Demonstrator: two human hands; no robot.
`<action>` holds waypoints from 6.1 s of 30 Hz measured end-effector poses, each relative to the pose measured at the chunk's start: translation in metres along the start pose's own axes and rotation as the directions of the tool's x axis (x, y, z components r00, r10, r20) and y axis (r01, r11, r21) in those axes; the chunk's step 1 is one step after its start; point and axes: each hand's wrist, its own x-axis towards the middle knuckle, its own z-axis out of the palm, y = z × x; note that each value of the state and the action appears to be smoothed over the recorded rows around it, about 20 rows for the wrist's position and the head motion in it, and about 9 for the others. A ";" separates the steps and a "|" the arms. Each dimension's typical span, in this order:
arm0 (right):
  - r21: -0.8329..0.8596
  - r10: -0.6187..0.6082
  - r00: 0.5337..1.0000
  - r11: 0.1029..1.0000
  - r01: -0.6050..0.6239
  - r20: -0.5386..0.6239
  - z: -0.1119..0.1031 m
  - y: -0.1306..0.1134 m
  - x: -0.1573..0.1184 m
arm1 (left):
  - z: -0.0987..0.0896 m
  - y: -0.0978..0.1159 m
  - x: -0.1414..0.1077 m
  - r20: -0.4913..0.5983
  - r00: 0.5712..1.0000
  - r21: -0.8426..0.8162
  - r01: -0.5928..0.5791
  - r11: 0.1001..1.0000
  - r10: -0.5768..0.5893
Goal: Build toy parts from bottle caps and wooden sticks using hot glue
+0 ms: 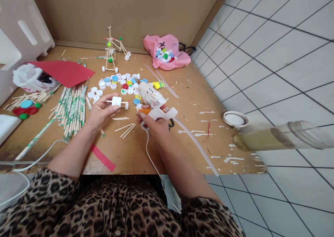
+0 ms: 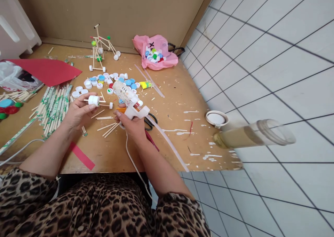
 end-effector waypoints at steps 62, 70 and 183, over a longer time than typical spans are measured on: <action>-0.344 0.024 0.971 0.937 0.061 0.237 -0.013 -0.011 -0.006 | -0.005 0.010 0.004 -0.008 0.992 -0.057 -0.127 0.990 0.127; -0.380 0.013 0.967 0.921 0.088 0.254 -0.013 -0.013 -0.006 | -0.007 0.009 0.004 -0.011 0.992 -0.037 -0.124 0.992 0.123; -0.119 0.018 0.933 0.993 0.027 0.358 -0.023 -0.006 -0.003 | 0.004 -0.002 0.001 -0.053 0.970 0.242 -0.220 0.945 0.239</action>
